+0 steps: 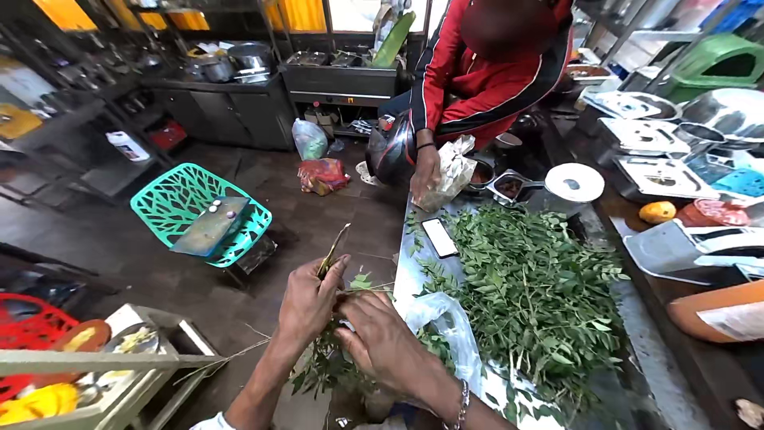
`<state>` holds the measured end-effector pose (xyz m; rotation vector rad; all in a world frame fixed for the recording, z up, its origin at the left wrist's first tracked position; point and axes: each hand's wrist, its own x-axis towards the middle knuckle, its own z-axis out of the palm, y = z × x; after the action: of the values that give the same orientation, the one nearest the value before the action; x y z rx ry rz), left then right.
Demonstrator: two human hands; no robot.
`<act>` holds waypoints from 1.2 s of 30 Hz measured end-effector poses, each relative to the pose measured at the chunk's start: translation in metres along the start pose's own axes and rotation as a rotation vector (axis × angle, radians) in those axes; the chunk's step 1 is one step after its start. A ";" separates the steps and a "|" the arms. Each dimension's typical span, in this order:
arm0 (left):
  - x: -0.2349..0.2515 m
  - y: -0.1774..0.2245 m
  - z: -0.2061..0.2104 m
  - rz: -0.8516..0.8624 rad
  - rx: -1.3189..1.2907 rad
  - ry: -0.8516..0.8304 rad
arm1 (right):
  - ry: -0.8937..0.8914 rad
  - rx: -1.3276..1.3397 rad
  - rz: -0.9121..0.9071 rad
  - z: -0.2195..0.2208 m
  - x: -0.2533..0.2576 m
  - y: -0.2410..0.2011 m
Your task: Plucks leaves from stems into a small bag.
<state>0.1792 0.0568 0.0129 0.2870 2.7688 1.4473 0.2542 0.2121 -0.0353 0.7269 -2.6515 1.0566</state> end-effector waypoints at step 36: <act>-0.007 -0.022 0.032 0.055 -0.162 -0.097 | -0.524 0.136 0.138 -0.010 -0.020 0.015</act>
<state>0.1849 0.0698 -0.0236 0.4212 2.5688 1.6128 0.2635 0.2353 -0.0438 0.9735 -3.1279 1.2319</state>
